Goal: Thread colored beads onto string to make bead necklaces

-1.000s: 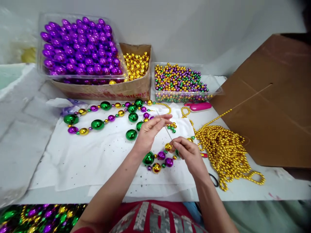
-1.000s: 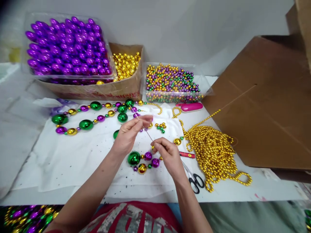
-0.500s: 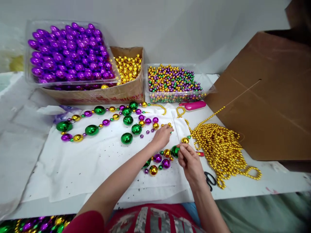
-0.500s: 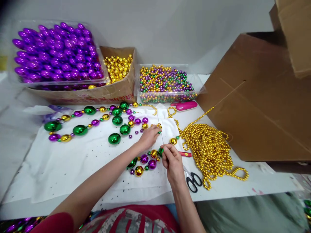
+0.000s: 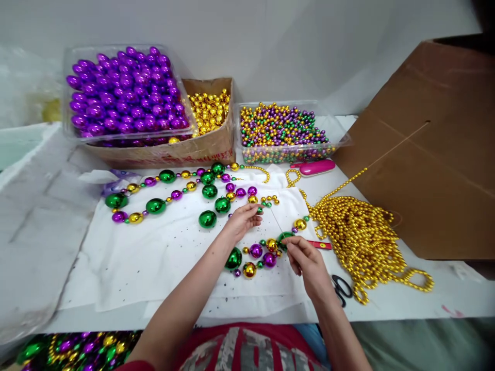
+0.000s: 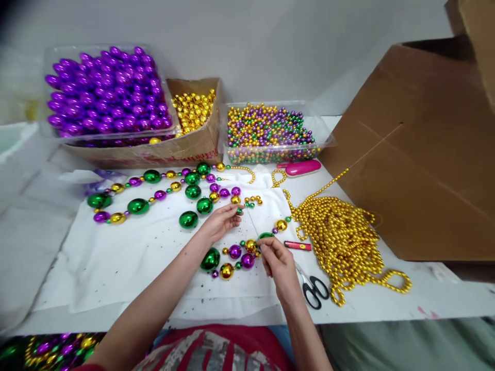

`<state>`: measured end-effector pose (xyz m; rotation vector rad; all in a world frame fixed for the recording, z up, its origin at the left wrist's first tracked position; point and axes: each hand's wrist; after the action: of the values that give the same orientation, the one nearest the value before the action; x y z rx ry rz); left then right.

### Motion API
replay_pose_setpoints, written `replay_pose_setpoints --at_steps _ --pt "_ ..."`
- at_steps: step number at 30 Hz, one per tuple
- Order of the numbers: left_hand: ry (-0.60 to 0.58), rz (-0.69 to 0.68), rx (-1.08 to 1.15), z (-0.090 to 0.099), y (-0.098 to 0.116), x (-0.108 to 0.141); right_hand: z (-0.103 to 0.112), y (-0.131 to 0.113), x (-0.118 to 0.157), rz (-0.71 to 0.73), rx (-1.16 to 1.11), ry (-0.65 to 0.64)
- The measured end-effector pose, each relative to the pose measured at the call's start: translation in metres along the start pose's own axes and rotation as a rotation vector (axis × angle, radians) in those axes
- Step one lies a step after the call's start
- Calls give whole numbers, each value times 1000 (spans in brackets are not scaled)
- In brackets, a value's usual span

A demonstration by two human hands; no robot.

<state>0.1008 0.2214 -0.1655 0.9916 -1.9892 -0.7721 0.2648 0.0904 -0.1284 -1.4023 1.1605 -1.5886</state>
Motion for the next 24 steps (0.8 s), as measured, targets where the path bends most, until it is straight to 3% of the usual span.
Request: replay_pose_setpoints --at_steps 7,13,16,18,20,22,24 --pt "32 21 134 16 0 8 5 8 9 -8 171 -25" --pt "140 -80 -138 6 -12 3 6 10 12 -34 156 11" --pt "195 -160 -287 6 -7 4 4 10 10 -42 135 15" --pt "254 -273 -517 12 2 10 4 10 8 -42 124 18" --pt "320 -369 -901 19 9 20 4 10 8 -44 122 13" --pt "361 -382 -1264 26 11 30 3 10 7 -43 129 -1" --pt "386 -337 -1410 32 9 39 1 9 7 -33 133 -15"
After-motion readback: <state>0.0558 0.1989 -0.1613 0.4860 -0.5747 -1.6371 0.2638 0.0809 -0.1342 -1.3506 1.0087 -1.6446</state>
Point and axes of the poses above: each hand's wrist, its own x-axis away from the middle knuckle, its own z-axis out of the back of the hand, y = z × x, and after that the axes turned 9 degrees about x, right-handed
